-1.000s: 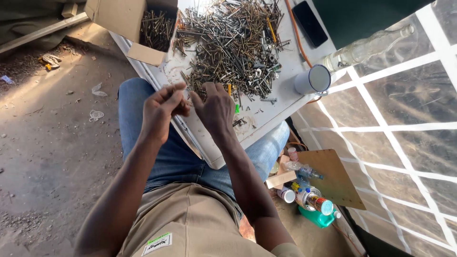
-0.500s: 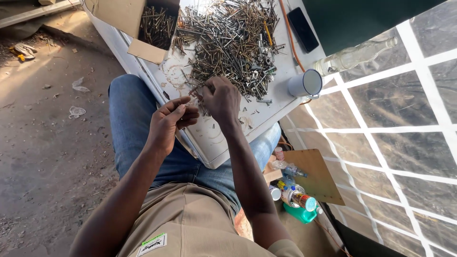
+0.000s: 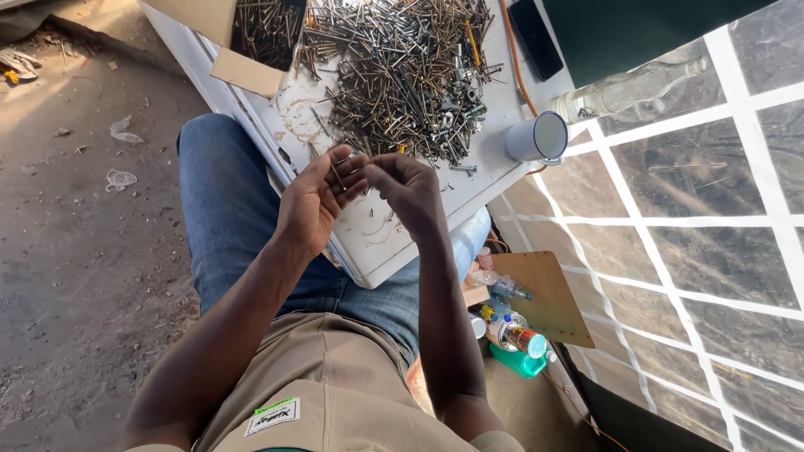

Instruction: Sorting through a large pile of mixed nails, staples, and screws to separate them into a cardboard box.

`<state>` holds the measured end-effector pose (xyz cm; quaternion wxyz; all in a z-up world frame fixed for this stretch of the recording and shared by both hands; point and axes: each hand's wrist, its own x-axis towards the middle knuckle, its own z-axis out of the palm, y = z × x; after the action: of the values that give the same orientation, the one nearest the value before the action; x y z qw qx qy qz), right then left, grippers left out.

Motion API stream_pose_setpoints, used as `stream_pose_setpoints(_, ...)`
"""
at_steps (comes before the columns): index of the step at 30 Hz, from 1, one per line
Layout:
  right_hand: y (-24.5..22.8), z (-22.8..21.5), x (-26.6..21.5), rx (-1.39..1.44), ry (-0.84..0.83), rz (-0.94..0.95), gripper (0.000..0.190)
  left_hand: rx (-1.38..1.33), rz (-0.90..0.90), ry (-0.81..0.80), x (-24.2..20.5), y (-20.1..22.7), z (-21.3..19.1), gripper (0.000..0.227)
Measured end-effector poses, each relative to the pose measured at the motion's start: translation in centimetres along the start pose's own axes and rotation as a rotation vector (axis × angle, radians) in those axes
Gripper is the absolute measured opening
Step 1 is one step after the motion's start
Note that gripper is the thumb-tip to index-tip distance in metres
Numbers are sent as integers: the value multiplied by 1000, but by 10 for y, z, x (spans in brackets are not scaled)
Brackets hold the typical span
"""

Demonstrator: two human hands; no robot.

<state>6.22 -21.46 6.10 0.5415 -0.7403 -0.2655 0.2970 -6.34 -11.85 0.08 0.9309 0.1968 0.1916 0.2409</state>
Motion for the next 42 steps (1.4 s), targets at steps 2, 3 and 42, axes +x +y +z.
stream_pose_setpoints(2,-19,7,-9,-69,-15,-28,21,-47,17,35,3,-5,-6,43)
stream_pose_setpoints(3,-30,10,-13,-140,-27,-61,19,-95,35,63,5,-6,-9,40)
stream_pose_setpoints(42,40,-8,16,799,-188,79,17,1448,577,444,12,38,-43,17)
